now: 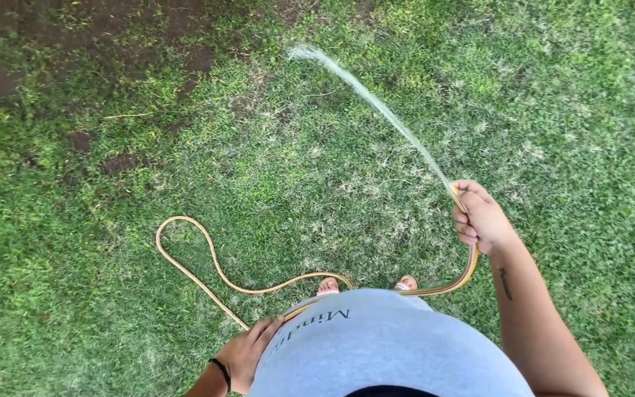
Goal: Watering a grass lawn using a garden hose in a backyard.
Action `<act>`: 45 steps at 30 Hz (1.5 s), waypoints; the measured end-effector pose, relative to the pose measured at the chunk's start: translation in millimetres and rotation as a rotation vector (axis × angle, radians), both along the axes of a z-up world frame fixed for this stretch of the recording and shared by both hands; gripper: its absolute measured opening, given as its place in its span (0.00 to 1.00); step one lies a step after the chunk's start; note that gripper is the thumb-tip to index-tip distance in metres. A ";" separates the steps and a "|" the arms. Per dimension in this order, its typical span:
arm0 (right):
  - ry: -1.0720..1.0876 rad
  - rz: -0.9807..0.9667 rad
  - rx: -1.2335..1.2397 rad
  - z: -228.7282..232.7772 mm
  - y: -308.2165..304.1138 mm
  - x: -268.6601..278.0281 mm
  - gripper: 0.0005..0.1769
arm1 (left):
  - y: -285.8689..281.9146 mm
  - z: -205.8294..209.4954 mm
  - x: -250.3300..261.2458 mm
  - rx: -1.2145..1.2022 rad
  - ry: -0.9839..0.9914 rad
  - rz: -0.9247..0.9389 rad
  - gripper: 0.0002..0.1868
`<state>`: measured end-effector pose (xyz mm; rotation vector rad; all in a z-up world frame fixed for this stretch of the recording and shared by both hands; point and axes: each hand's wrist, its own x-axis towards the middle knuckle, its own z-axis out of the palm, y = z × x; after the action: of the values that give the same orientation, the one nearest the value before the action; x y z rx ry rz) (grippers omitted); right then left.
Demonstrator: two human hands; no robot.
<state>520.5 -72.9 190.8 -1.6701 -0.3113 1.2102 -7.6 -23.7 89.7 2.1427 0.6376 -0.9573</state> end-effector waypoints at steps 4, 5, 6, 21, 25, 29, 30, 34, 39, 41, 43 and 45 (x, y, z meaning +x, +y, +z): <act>-0.030 -0.008 0.007 -0.8 7.6 -4.5 0.11 | -2.5 12.7 2.8 -0.009 0.073 0.029 0.79; -0.036 -0.024 -0.018 -1.2 8.9 -3.9 0.11 | -3.7 13.7 2.9 0.001 0.079 0.021 0.78; -0.045 -0.039 -0.038 -0.9 11.9 -1.7 0.10 | -3.2 13.5 5.0 0.015 0.080 0.013 0.78; 0.018 -0.027 -0.040 -7.7 10.9 66.5 0.10 | -41.6 -40.1 35.5 0.077 -0.258 0.046 0.89; -0.018 0.022 -0.014 -12.4 -0.4 83.7 0.11 | -51.3 -30.1 61.4 0.060 -0.114 0.049 0.86; 0.005 0.024 0.020 -19.4 -14.5 95.5 0.10 | -63.7 -9.0 81.4 0.089 -0.057 0.018 0.89; -0.009 0.035 0.048 -18.4 -17.5 96.2 0.09 | -62.5 4.4 88.4 0.046 0.027 0.030 0.89; -0.024 0.017 0.023 -21.8 -23.9 106.4 0.12 | -64.8 -16.5 81.6 0.062 -0.054 0.025 0.87; -0.006 -0.012 0.006 -22.8 -31.0 105.2 0.09 | -53.6 -36.6 70.7 0.087 -0.226 0.034 0.89; -0.011 -0.050 0.028 -29.3 -33.3 98.8 0.08 | -46.5 -7.7 80.5 0.081 -0.112 0.005 0.86; -0.023 -0.081 0.066 -31.2 -30.6 97.9 0.08 | -34.5 4.8 81.9 0.092 -0.004 -0.017 0.84; 0.005 0.027 0.038 -31.4 -28.4 96.2 0.09 | -24.9 0.8 68.1 -0.014 -0.072 0.080 0.85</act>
<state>616.7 -101.3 159.4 -1.6352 -0.3530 1.2212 60.5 -48.5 90.5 2.1127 0.6742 -0.8359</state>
